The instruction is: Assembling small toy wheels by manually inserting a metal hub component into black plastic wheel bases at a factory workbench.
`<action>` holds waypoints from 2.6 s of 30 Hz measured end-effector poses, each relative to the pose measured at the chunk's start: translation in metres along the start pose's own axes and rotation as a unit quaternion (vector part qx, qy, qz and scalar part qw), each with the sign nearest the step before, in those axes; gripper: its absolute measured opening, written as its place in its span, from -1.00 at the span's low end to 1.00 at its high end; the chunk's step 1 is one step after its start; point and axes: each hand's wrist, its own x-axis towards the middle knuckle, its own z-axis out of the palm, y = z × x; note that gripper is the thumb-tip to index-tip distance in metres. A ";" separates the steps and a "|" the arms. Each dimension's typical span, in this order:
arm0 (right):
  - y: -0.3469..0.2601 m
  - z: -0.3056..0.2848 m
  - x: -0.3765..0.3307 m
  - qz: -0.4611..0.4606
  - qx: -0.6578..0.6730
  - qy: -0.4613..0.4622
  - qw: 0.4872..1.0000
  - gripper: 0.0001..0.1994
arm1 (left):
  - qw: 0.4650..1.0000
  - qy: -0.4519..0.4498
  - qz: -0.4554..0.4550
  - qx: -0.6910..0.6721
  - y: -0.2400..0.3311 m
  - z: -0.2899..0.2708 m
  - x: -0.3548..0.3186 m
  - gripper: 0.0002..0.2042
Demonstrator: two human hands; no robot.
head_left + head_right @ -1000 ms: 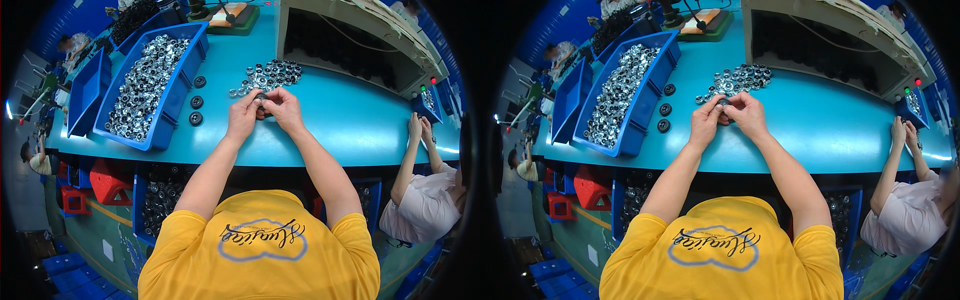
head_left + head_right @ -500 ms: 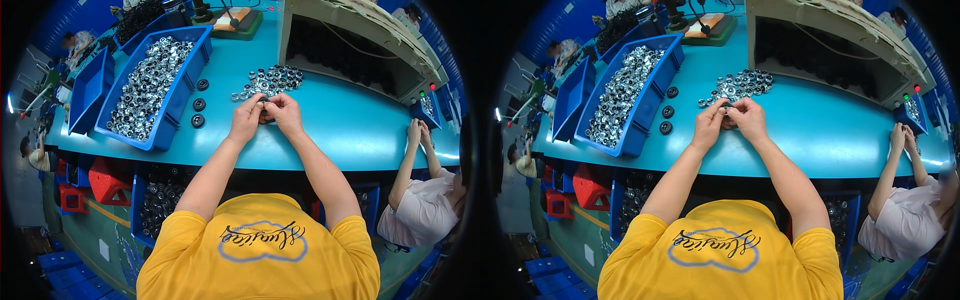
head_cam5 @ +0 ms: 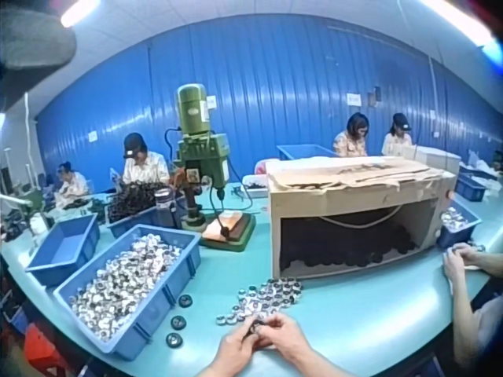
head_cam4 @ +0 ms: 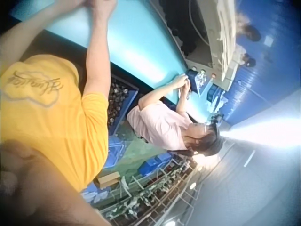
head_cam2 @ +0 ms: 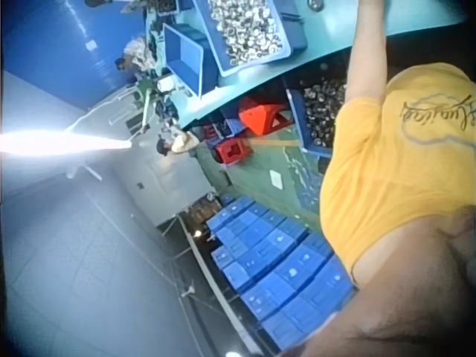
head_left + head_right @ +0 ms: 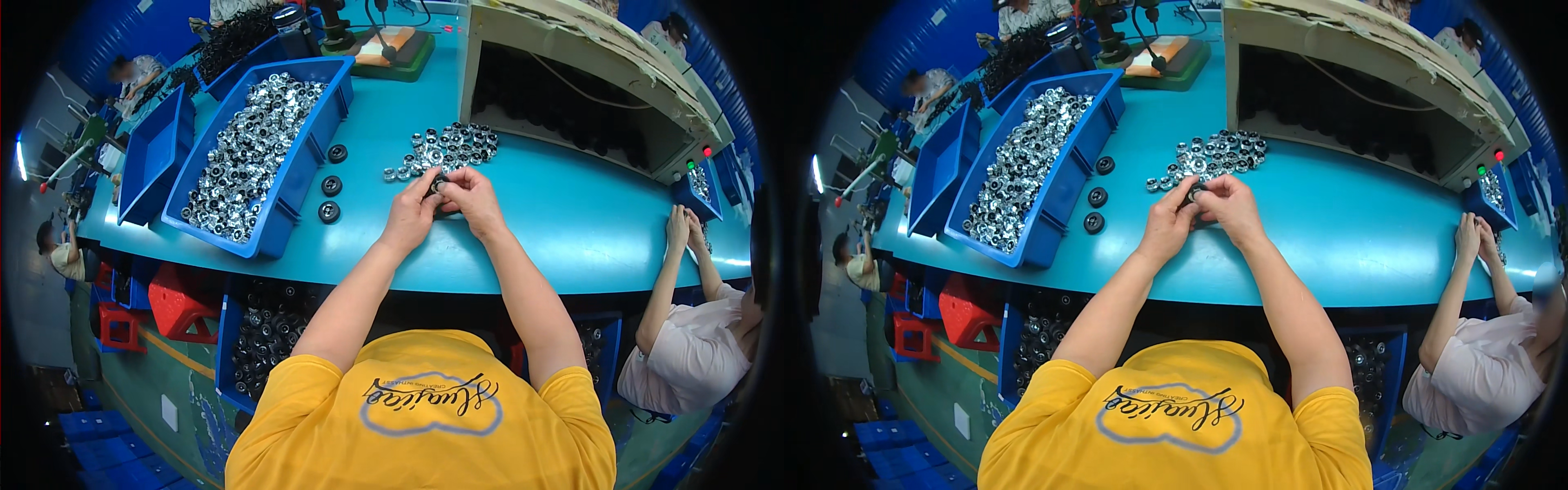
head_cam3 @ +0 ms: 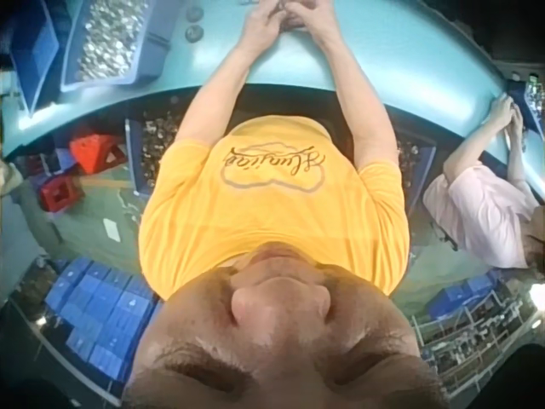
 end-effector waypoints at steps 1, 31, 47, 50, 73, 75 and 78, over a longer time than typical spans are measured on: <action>0.001 0.001 -0.001 -0.003 -0.004 0.001 1.000 -0.75 | 1.000 0.001 0.002 0.006 0.000 0.000 0.000 -0.53; -0.008 -0.004 -0.003 0.049 0.096 -0.072 0.992 -0.69 | 0.994 -0.018 -0.022 -0.106 0.006 -0.006 0.001 -0.47; 0.003 -0.001 0.000 0.009 0.062 -0.064 0.996 -0.77 | 0.976 -0.070 -0.133 -0.158 0.023 -0.015 0.002 -0.54; 0.009 0.000 0.001 -0.026 0.032 -0.053 0.998 -0.78 | 0.991 -0.044 -0.083 -0.097 0.022 -0.009 -0.001 -0.57; -0.018 -0.002 -0.012 0.051 0.163 -0.090 0.981 -0.76 | 0.983 -0.074 -0.111 -0.127 0.024 -0.014 0.001 -0.51; -0.014 -0.002 -0.009 0.041 0.122 -0.081 0.988 -0.76 | 0.978 -0.073 -0.121 -0.152 0.023 -0.014 0.002 -0.52; -0.014 -0.002 -0.008 0.041 0.070 -0.062 0.995 -0.77 | 0.981 -0.077 -0.118 -0.133 0.024 -0.012 0.002 -0.53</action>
